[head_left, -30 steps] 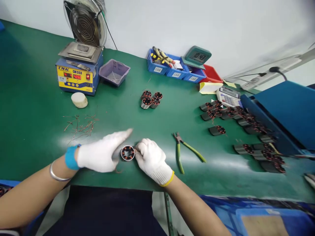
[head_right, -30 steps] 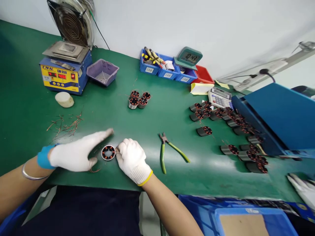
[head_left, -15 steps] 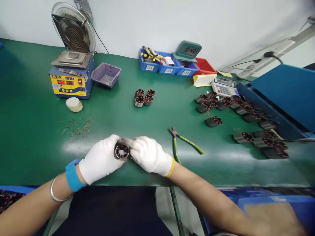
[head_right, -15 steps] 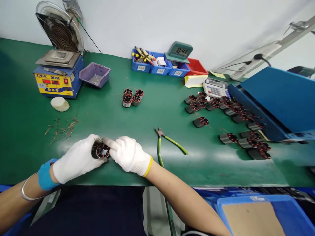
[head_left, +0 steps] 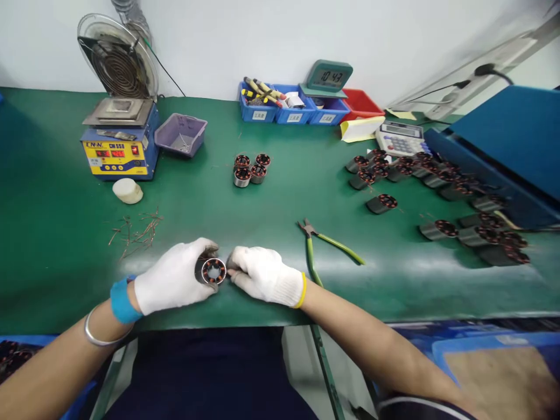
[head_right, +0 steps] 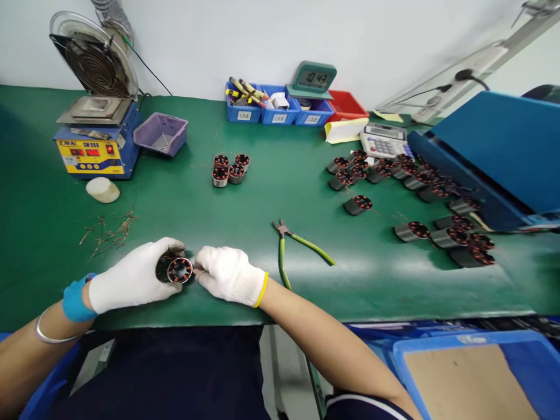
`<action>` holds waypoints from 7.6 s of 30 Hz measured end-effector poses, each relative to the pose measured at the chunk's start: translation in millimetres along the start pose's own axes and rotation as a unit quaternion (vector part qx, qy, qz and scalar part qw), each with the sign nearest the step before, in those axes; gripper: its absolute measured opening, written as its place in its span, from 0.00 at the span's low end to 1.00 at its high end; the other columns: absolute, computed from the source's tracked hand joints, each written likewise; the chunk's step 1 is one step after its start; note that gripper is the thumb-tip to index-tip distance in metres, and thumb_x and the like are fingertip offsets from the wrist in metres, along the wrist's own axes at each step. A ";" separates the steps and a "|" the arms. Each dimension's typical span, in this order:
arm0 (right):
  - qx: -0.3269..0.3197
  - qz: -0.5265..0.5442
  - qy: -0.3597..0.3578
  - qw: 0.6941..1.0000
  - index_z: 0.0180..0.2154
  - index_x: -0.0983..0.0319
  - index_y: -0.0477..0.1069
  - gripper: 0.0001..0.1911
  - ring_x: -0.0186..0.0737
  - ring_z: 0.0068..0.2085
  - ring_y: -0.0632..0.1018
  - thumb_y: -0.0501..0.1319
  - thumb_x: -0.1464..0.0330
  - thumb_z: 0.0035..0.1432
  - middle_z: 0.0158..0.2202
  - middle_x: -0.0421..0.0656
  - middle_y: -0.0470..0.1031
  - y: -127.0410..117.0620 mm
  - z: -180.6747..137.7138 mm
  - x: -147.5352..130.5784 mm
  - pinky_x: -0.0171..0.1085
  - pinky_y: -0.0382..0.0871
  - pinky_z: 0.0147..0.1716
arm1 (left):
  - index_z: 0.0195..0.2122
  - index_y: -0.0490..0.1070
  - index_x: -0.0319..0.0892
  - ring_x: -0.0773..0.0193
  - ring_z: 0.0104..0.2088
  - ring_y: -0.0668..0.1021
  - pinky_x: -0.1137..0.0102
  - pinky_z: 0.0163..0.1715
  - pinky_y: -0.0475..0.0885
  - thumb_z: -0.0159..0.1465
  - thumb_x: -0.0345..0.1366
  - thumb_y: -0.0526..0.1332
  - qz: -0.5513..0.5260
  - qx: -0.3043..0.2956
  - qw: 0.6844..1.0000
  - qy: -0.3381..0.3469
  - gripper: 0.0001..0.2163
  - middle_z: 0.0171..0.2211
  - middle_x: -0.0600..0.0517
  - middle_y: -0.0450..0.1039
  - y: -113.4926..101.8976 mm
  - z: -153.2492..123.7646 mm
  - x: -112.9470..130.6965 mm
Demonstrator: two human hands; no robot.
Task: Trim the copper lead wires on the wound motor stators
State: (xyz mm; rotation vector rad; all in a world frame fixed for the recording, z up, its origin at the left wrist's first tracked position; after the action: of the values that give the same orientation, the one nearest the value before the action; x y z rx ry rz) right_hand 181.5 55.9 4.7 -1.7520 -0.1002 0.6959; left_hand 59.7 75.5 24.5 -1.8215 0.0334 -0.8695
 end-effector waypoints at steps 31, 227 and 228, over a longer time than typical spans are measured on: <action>-0.011 -0.182 -0.003 0.983 0.45 0.62 0.71 0.13 0.42 0.31 0.76 0.52 0.75 0.61 0.36 0.49 0.76 13.0 -64.3 -17.1 0.37 0.62 0.28 | 0.41 0.71 0.43 0.62 0.32 0.72 0.67 0.35 0.68 0.54 0.36 0.60 0.069 -0.027 0.991 0.109 0.13 0.36 0.51 0.66 10.3 1.9 8.8; -0.067 0.119 0.175 0.975 0.28 0.58 0.77 0.05 0.38 0.28 0.75 0.62 0.69 0.45 0.26 0.40 0.77 -15.3 45.9 20.6 0.34 0.62 0.26 | 0.68 0.39 0.36 0.54 0.42 0.79 0.64 0.42 0.74 0.51 0.32 0.59 -0.082 0.055 0.993 0.058 0.44 0.44 0.46 0.76 12.2 -10.2 -1.4; -0.079 0.113 0.176 0.975 0.28 0.58 0.77 0.05 0.38 0.28 0.75 0.62 0.70 0.45 0.27 0.40 0.77 -13.0 35.6 21.4 0.33 0.62 0.26 | 0.68 0.40 0.36 0.54 0.42 0.79 0.64 0.42 0.74 0.51 0.32 0.59 -0.087 0.057 0.993 0.059 0.44 0.44 0.46 0.76 11.7 -10.4 -1.5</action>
State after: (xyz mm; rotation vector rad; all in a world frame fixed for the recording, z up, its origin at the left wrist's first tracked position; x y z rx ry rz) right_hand 184.9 99.3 3.2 -2.0344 0.2997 0.5392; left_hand 57.0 62.7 15.7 -1.6814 -0.0996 -1.0799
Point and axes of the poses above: each hand's wrist, its own z-axis towards the middle knuckle, its own y-axis out of the palm, x = y × z, the point moved 8 cm from there along z, towards the middle knuckle
